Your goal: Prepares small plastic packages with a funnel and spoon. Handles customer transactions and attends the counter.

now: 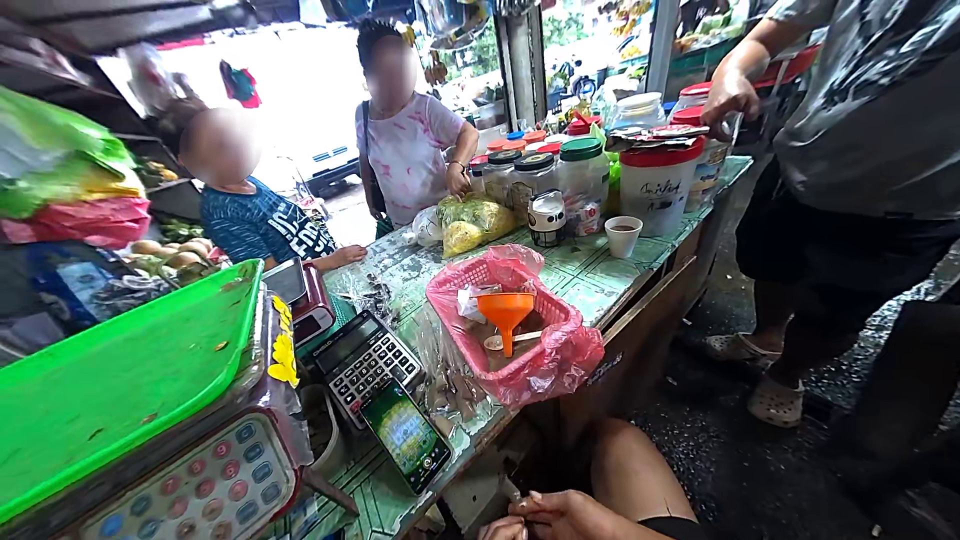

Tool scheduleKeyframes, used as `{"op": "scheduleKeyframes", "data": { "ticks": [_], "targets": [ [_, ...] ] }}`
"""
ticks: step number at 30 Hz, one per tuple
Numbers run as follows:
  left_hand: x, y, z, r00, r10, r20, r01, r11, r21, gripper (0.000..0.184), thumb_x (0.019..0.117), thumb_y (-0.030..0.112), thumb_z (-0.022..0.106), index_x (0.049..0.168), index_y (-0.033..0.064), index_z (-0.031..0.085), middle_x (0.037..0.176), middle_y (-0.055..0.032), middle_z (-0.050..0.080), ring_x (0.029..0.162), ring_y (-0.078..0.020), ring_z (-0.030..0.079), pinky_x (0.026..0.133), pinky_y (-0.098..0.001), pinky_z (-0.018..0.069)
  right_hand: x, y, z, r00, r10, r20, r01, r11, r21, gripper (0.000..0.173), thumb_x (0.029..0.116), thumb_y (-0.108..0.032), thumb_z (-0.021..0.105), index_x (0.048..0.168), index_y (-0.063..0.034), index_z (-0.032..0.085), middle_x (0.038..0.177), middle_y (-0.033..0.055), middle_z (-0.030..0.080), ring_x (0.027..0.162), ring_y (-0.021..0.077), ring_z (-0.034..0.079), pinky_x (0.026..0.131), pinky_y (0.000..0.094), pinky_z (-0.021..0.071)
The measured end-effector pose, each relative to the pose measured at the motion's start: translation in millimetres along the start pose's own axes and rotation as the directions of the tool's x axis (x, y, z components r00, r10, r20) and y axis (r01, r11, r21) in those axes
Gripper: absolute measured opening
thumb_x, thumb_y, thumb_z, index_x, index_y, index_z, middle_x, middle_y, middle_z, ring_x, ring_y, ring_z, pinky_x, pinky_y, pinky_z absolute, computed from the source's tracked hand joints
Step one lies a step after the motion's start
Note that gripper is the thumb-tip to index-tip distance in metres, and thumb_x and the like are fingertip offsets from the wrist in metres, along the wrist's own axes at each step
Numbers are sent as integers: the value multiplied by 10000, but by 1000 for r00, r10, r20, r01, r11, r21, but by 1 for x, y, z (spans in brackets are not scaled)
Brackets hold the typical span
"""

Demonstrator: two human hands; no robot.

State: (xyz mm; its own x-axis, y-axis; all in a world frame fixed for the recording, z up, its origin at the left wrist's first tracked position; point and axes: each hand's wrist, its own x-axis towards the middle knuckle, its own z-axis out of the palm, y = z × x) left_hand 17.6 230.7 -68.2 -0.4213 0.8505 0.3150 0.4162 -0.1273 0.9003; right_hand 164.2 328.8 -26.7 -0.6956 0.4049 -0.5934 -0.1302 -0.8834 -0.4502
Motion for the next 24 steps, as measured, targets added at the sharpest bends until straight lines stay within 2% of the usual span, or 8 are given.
{"op": "scheduleKeyframes", "data": {
  "ticks": [2, 6, 8, 10, 13, 16, 20, 24],
  "targets": [
    [3, 0, 5, 998, -57, -17, 58, 994, 89, 52, 846, -3, 719, 872, -32, 753, 945, -138, 750, 978, -206, 708, 955, -368, 557, 2, 4, 2, 999, 6, -34, -7, 1000, -12, 415, 1098, -336, 412, 1329, -65, 625, 1372, 103, 625, 1301, 268, 562, 1102, 533, 430],
    [5, 1, 14, 971, -237, -25, 236, 949, 211, 228, 847, 86, 786, 1021, -47, 721, 989, -176, 727, 957, -251, 706, 921, -429, 569, 9, 15, -3, 997, 7, -75, -10, 999, -38, 475, 1085, -409, 428, 1388, -77, 583, 1426, 112, 582, 1341, 280, 524, 1109, 559, 409],
    [9, -1, 18, 965, -261, -39, 262, 931, 252, 243, 844, 109, 791, 1038, -25, 733, 1020, -169, 728, 994, -268, 703, 950, -465, 561, 12, 18, -6, 998, -27, -64, 22, 997, -76, 507, 1077, -444, 430, 1410, -87, 569, 1425, 114, 587, 1328, 281, 542, 1090, 563, 434],
    [12, -3, 19, 966, -251, -59, 257, 925, 281, 222, 847, 153, 797, 1026, 31, 748, 1022, -119, 735, 995, -230, 707, 937, -446, 579, 8, 17, -3, 997, -49, -52, 41, 989, -144, 513, 1078, -465, 425, 1416, -108, 574, 1407, 100, 610, 1309, 264, 564, 1085, 537, 457],
    [6, 5, 11, 955, -293, -38, 287, 894, 343, 221, 871, 180, 772, 1054, 59, 745, 1090, -101, 727, 1049, -215, 698, 960, -437, 572, -3, 20, 7, 998, -17, -59, 6, 986, -170, 486, 1092, -422, 413, 1430, -101, 553, 1408, 93, 606, 1301, 242, 570, 1088, 495, 469],
    [7, 3, 9, 956, -289, -52, 286, 875, 390, 205, 856, 182, 752, 1026, 67, 750, 1097, -84, 728, 1079, -222, 684, 990, -440, 545, -1, 21, 13, 998, -9, -59, -2, 982, -188, 474, 1103, -374, 395, 1454, -84, 530, 1461, 102, 565, 1337, 244, 541, 1099, 486, 458],
    [6, 1, 8, 951, -305, -40, 292, 853, 433, 140, 843, 166, 737, 947, 75, 757, 1064, -70, 736, 1068, -229, 682, 1000, -465, 523, 0, 26, 14, 996, -34, -80, 12, 965, -262, 433, 1096, -338, 444, 1419, -71, 555, 1398, 111, 607, 1291, 243, 576, 1071, 482, 483],
    [6, 6, 4, 943, -331, -29, 309, 841, 445, 81, 840, 174, 744, 866, 98, 758, 991, -36, 729, 1020, -208, 679, 987, -462, 522, -3, 29, 10, 992, -99, -84, 58, 917, -396, 383, 1062, -308, 516, 1334, -69, 640, 1320, 97, 661, 1240, 235, 608, 1054, 484, 496]
  ]
}}
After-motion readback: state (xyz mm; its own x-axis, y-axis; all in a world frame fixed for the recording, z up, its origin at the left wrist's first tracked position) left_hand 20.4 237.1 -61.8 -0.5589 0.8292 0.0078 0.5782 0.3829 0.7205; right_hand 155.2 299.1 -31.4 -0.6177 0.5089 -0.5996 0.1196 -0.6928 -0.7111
